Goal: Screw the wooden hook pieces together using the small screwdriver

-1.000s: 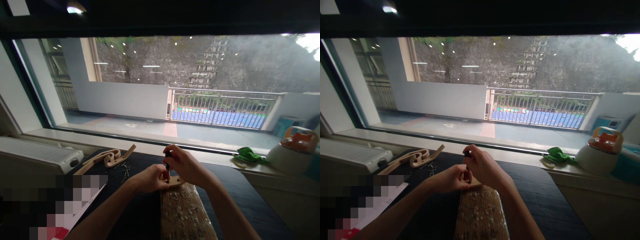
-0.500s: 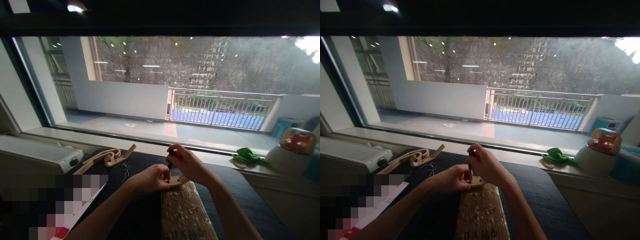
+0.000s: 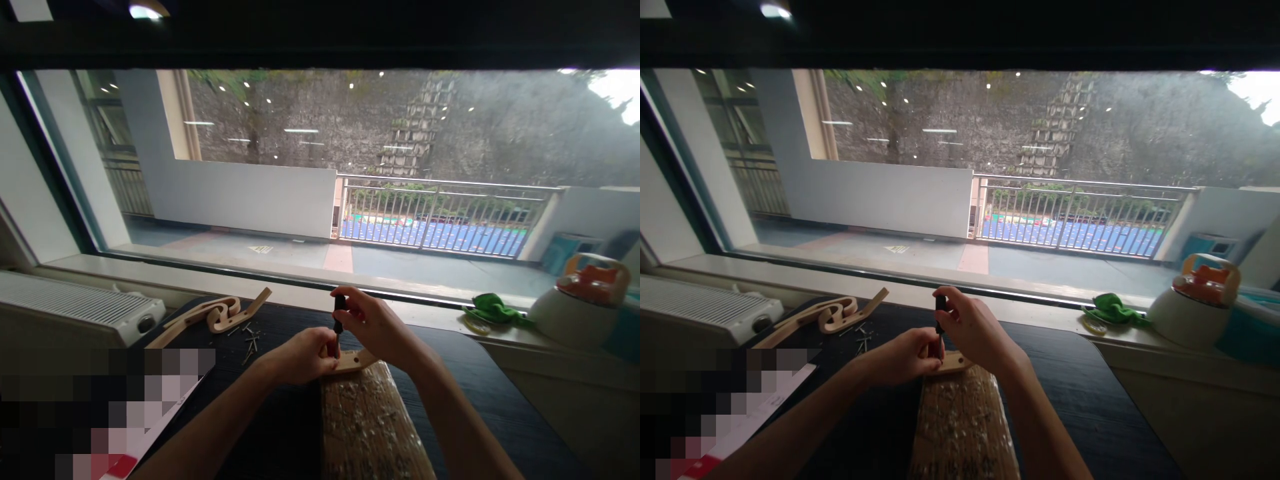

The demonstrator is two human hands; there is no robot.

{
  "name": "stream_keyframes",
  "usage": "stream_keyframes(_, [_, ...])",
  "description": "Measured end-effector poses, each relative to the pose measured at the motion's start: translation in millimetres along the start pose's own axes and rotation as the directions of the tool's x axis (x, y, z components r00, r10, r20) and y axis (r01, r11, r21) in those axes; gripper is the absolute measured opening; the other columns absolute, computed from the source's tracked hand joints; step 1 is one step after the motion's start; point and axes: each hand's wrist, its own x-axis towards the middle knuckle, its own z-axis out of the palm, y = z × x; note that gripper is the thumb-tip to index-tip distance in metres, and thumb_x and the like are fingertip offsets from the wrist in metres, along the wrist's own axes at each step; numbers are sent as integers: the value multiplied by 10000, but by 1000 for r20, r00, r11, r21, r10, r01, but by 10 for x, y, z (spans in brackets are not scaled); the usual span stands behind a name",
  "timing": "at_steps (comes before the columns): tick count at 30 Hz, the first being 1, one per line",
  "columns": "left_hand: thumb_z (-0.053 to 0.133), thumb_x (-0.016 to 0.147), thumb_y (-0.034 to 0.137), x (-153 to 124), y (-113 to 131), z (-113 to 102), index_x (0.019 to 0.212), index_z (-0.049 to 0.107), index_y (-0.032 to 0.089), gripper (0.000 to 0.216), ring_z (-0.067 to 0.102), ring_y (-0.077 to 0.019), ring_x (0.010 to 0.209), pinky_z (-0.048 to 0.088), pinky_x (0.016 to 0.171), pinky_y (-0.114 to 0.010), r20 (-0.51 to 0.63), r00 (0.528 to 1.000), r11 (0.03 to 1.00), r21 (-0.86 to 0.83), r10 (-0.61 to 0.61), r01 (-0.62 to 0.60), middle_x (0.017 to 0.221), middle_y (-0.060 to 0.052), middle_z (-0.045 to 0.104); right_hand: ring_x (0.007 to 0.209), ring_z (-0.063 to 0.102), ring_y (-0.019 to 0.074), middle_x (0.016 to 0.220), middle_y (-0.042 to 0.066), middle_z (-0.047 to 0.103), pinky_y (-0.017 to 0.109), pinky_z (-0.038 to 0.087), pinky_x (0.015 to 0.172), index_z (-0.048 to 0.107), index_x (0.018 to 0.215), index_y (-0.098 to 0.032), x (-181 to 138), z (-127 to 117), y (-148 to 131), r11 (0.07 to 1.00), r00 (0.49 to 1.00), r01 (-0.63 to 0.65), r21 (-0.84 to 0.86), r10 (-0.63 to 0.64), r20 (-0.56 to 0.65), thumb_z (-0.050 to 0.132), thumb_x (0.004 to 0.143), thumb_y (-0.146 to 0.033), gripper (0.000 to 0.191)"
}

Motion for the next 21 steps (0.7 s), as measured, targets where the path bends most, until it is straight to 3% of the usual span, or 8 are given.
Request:
stream_keyframes(7, [547,727,236,-13,26,-13,770,630,162,120,517,-136,655,367,588,-226,0,1000,1000,8,1,-1,698,6,594,556,454,95,637,-47,564,236,335,533,559,1052,-228,-4,-57,-29,998,1000,-15,-55,14,-18,526,828,-262,229])
stream_keyframes(15, [531,741,292,-5,9,4,799,631,145,186,483,-127,623,343,557,-224,16,1000,1000,13,-25,25,680,2,566,644,558,114,838,11,668,248,402,604,566,1167,-247,3,-19,-18,1000,999,-2,-32,0,-49,493,851,-279,326])
stream_keyframes(21, [536,738,289,-6,8,4,795,633,145,183,471,-125,615,334,545,-223,22,1000,1000,-2,-19,19,664,5,550,645,540,112,768,-4,657,239,389,598,592,1123,-242,0,-43,-20,999,999,2,-42,-4,-40,509,844,-273,293])
